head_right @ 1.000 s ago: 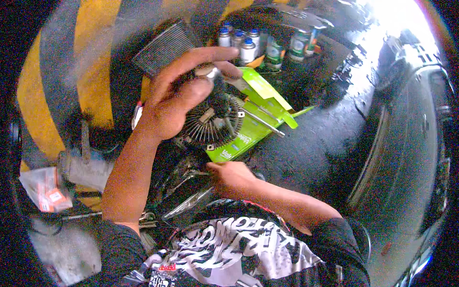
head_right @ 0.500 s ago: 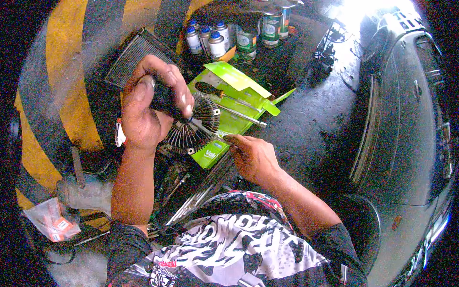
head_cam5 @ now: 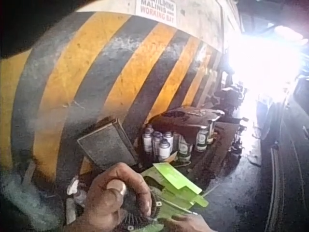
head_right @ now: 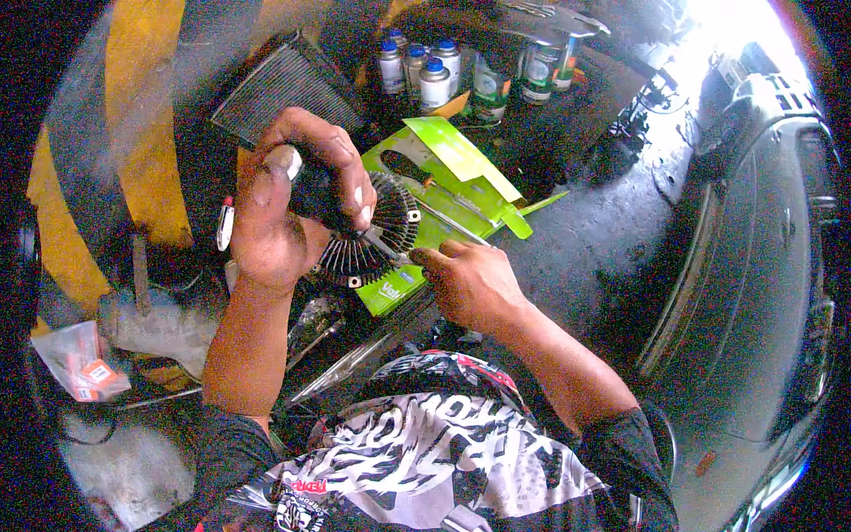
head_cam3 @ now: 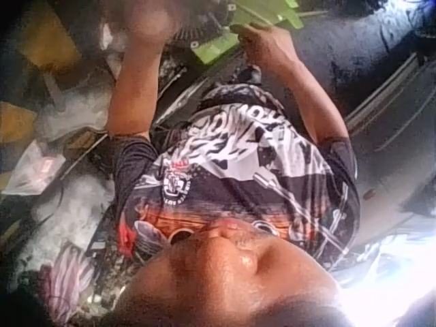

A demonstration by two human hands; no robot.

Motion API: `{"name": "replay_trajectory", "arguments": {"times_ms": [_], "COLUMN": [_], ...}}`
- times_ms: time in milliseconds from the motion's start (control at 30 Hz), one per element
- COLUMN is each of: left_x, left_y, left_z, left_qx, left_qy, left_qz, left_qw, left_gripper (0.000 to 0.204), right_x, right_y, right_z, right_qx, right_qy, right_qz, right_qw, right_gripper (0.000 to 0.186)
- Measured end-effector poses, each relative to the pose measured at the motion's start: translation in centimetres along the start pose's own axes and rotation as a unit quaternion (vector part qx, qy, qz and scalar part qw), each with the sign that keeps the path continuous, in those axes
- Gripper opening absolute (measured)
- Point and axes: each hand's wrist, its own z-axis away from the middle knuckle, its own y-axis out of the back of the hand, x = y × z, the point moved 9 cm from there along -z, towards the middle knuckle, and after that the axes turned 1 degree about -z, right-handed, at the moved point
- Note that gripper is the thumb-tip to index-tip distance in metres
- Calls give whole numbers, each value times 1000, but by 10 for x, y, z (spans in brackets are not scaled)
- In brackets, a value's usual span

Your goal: Repairing and cleaning a viscous fan clutch using tools in an automotive workshop.

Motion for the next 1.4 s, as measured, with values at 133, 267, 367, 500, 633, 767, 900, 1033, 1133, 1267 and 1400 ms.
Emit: {"name": "replay_trajectory", "arguments": {"times_ms": [133,267,367,500,633,767,900,1033,1133,1267,1400], "left_x": [-3,-7,-4,-7,-10,-9,-9,-8,-33,-90,-106], "left_y": [2,-1,3,2,2,4,4,14,78,159,155], "left_z": [6,9,13,14,13,18,19,31,67,164,186], "left_qx": [15,43,72,38,57,62,44,131,285,400,457], "left_qy": [-1,6,-2,37,35,46,29,-23,59,167,262], "left_qz": [-4,-16,-17,-42,-28,-41,-40,64,-200,-346,-449], "left_qw": [1000,999,997,998,997,996,998,989,935,832,722], "left_gripper": [54,63,64,80,88,96,99,72,41,42,57], "right_x": [1,3,-3,-1,-1,-9,-2,2,7,-11,-7], "right_y": [0,-4,-3,-9,-9,-7,-12,-15,-16,-19,-16], "right_z": [-9,-14,-17,-15,-14,-15,-16,-19,-20,-25,-24], "right_qx": [-42,-56,-53,-59,-29,-16,-45,-72,-83,-93,-98], "right_qy": [18,47,67,93,111,134,144,171,179,198,207], "right_qz": [9,47,57,81,79,58,81,77,100,135,145], "right_qw": [999,996,995,991,990,989,985,980,975,966,962], "right_gripper": [36,36,37,46,43,41,43,49,47,44,45]}}
